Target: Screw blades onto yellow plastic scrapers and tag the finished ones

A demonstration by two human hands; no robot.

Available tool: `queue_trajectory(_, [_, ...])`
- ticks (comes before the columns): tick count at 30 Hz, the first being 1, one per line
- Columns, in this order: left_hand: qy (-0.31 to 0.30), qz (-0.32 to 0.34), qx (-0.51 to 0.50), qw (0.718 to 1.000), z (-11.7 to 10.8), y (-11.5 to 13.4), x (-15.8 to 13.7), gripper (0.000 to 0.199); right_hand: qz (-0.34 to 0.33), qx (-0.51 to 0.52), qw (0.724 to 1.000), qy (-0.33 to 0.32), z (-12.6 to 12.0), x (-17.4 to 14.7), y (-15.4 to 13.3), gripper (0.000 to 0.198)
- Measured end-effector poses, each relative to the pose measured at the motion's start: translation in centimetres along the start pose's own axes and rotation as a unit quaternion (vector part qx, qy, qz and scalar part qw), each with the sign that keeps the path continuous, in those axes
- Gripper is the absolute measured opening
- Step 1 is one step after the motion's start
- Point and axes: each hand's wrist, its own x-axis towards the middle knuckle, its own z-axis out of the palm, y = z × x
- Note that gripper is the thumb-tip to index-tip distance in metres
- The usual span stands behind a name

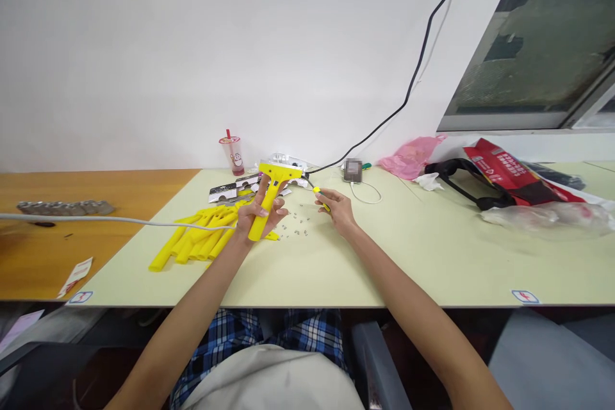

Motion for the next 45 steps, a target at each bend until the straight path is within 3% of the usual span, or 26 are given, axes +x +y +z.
queue_trajectory(8, [0.094,0.034,-0.03,0.995,-1.0,1.1,1.4,0.108,-0.058,0.001,0.998,0.001,-0.2,-0.1,-0.4,0.077])
queue_trajectory(14, [0.169,0.035,-0.069,0.983,-2.3,0.6,1.4,0.105,-0.14,-0.1,0.985,-0.029,0.5,-1.0,0.1,0.07])
queue_trajectory(17, [0.166,0.042,-0.078,0.982,-2.3,0.4,1.1,0.107,-0.176,-0.147,0.972,-0.06,1.0,-1.8,0.3,0.065])
queue_trajectory(21, [0.143,0.045,-0.064,0.987,-1.8,0.4,0.7,0.109,-0.172,-0.193,0.961,-0.101,1.6,-2.9,0.5,0.065])
queue_trajectory(28, [0.143,0.039,-0.029,0.989,-1.5,0.2,0.4,0.108,-0.191,-0.264,0.937,-0.123,1.7,-3.4,1.0,0.059])
queue_trajectory(39, [0.143,0.029,-0.027,0.989,-1.7,-0.3,0.4,0.112,-0.209,-0.282,0.927,-0.133,1.5,-3.3,1.3,0.055])
queue_trajectory(45, [0.154,0.024,-0.034,0.987,-1.7,-0.5,0.4,0.117,-0.192,-0.25,0.94,-0.13,1.7,-3.3,1.2,0.058])
